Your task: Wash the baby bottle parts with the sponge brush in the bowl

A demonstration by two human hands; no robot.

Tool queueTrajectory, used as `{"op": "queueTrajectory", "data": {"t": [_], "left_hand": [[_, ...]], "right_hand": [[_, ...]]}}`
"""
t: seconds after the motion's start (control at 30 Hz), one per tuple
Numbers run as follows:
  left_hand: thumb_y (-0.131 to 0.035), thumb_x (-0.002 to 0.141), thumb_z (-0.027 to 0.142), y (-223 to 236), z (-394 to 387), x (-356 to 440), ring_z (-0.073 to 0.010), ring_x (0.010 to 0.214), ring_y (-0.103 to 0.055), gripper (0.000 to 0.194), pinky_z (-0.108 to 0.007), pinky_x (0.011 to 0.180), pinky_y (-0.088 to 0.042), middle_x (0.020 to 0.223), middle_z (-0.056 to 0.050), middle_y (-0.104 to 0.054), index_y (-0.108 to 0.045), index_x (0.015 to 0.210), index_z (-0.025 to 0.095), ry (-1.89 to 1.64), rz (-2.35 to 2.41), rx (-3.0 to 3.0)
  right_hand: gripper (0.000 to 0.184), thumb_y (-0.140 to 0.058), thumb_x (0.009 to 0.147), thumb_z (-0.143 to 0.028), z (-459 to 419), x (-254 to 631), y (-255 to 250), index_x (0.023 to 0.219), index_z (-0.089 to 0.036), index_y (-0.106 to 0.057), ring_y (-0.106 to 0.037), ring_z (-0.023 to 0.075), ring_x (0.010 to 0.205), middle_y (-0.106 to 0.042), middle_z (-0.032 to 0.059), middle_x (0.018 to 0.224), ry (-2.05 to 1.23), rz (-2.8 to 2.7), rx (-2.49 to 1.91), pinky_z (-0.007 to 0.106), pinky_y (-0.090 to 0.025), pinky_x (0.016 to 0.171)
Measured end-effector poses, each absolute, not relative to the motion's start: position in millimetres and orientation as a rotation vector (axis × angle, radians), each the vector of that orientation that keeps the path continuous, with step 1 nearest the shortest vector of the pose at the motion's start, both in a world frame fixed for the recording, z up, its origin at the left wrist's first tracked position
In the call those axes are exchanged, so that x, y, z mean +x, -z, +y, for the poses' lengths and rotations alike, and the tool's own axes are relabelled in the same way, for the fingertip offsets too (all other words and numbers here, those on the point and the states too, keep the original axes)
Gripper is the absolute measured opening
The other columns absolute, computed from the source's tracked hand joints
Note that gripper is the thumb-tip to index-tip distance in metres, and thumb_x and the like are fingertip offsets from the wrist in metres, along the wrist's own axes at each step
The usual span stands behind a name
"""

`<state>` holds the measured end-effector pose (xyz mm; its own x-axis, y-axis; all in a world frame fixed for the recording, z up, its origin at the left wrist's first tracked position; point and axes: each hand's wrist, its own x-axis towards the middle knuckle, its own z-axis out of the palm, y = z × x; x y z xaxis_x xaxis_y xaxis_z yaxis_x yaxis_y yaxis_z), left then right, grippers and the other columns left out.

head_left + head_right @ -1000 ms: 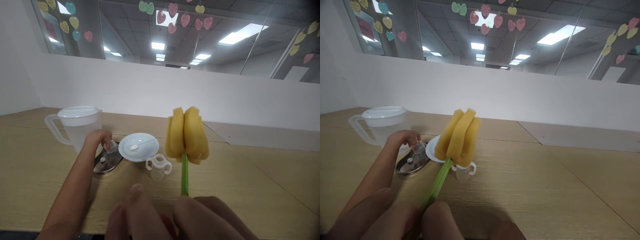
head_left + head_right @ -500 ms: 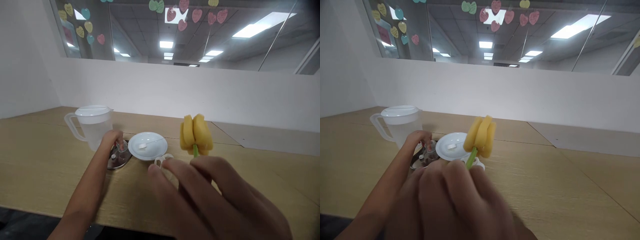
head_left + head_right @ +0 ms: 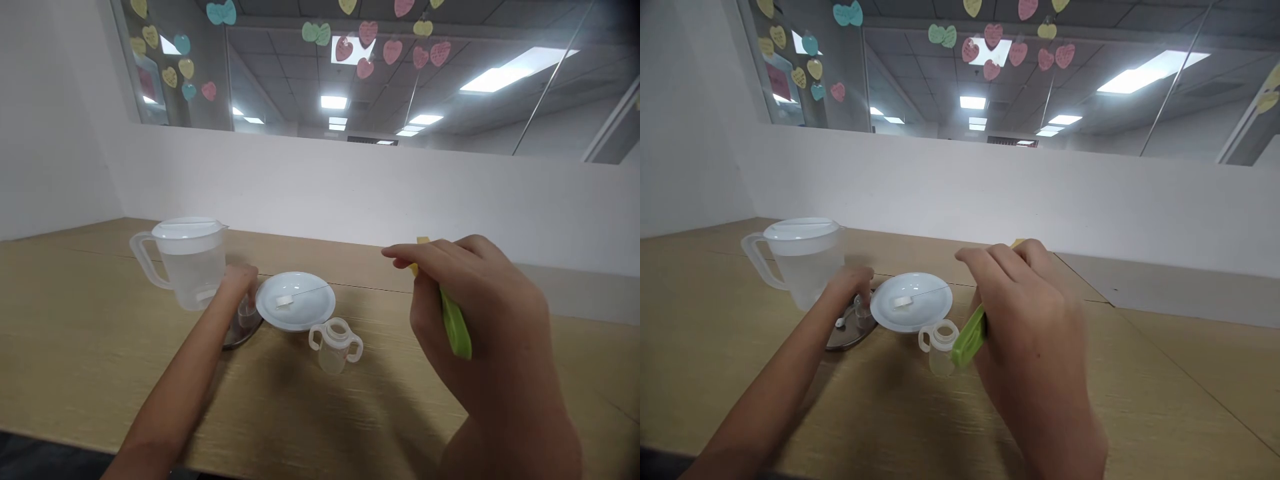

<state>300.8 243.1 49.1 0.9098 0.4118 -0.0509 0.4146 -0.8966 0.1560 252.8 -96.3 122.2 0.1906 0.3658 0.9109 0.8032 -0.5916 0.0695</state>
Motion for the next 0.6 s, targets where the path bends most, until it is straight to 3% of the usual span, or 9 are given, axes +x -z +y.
{"op": "queueTrajectory", "data": {"t": [0.1, 0.17, 0.33, 0.6], "left_hand": [[-0.082, 0.034, 0.025, -60.8, 229.4, 303.6, -0.0295, 0.095, -0.058, 0.074, -0.032, 0.078, -0.045, 0.104, -0.010, -0.064, -0.063, 0.106, 0.021, 0.090, 0.545, 2.968], [-0.078, 0.046, 0.028, -62.3, 217.0, 308.3, -0.0219, 0.093, -0.058, 0.069, -0.024, 0.075, -0.045, 0.106, -0.006, -0.064, -0.060, 0.113, 0.022, 0.156, 0.252, 2.982], [-0.069, 0.057, 0.019, -47.0, 189.8, 322.2, -0.0154, 0.070, -0.059, 0.032, -0.020, 0.058, -0.040, 0.080, 0.000, -0.066, -0.071, 0.088, 0.021, 0.322, -0.116, 3.006], [-0.058, 0.049, 0.000, -22.8, 181.1, 330.7, -0.0222, 0.069, -0.061, 0.025, -0.027, 0.063, -0.044, 0.074, -0.009, -0.068, -0.071, 0.065, 0.015, 0.223, 0.085, 3.119]], "right_hand": [[0.032, -0.041, 0.074, -0.001, -96.0, 257.3, -121.9, 0.091, -0.019, -0.061, -0.051, 0.0197, 0.072, -0.064, 0.0034, 0.077, 1.349, -1.065, -2.099, 0.028, -0.034, 0.053], [0.032, -0.041, 0.074, -0.001, -94.6, 260.4, -121.5, 0.091, -0.019, -0.062, -0.052, 0.0197, 0.072, -0.065, 0.0036, 0.076, 1.345, -1.054, -2.119, 0.028, -0.034, 0.053], [0.031, -0.041, 0.076, -0.002, -90.2, 269.2, -120.7, 0.090, -0.018, -0.064, -0.054, 0.0188, 0.072, -0.065, 0.0026, 0.075, 1.290, -1.098, -2.097, 0.027, -0.036, 0.054], [0.030, -0.042, 0.077, -0.004, -88.2, 276.5, -120.7, 0.090, -0.017, -0.065, -0.055, 0.0183, 0.073, -0.066, 0.0021, 0.075, 1.116, -1.147, -2.079, 0.028, -0.039, 0.059]]}}
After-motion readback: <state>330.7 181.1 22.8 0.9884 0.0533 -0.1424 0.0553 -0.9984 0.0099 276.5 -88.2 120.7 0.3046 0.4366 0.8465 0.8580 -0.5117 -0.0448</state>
